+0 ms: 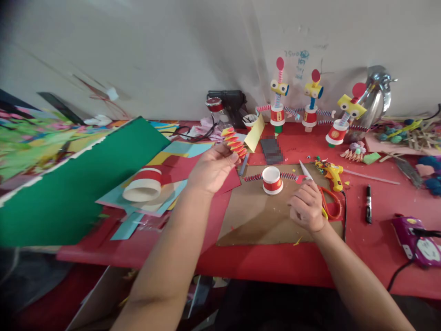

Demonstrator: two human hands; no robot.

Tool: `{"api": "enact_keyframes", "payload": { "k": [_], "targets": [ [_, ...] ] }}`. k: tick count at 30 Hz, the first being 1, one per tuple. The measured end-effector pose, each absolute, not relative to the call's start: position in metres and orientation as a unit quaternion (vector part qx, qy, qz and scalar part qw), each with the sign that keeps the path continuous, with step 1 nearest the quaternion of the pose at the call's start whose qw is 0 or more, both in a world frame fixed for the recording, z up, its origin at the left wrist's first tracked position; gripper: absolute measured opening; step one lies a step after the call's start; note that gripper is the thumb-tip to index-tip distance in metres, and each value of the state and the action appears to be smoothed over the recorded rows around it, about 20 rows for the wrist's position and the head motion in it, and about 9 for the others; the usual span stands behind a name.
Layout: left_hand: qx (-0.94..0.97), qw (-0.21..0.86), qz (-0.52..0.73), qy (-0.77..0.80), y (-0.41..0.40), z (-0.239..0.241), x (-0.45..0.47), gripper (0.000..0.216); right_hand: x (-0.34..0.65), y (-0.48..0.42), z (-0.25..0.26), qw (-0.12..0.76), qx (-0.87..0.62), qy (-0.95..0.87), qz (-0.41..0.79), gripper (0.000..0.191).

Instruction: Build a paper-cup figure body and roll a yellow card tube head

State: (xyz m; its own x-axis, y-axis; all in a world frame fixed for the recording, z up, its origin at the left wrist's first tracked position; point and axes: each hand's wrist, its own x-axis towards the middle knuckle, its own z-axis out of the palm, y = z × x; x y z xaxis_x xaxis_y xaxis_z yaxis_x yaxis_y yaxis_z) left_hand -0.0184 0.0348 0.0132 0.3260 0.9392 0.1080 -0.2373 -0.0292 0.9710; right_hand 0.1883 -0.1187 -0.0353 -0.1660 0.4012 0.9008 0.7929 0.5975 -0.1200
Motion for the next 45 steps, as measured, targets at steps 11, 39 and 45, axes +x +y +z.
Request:
{"api": "enact_keyframes", "payload": {
  "k": [11,39,45],
  "targets": [
    [0.53,0.732,0.356,0.238,-0.029,-0.007,0.006,0.033,0.165,-0.119,-0.039,0.613,-0.497,-0.604,0.11,0.027],
    [0.656,0.466,0.422,0.417,0.007,-0.02,0.024,0.017,0.301,-0.121,-0.054,0.274,-0.905,-0.32,-0.055,0.015],
    [0.719,0.373,0.388,0.439,0.008,-0.023,0.02,0.021,0.293,-0.121,-0.041,0.178,-0.936,-0.303,0.013,0.028]
  ]
}}
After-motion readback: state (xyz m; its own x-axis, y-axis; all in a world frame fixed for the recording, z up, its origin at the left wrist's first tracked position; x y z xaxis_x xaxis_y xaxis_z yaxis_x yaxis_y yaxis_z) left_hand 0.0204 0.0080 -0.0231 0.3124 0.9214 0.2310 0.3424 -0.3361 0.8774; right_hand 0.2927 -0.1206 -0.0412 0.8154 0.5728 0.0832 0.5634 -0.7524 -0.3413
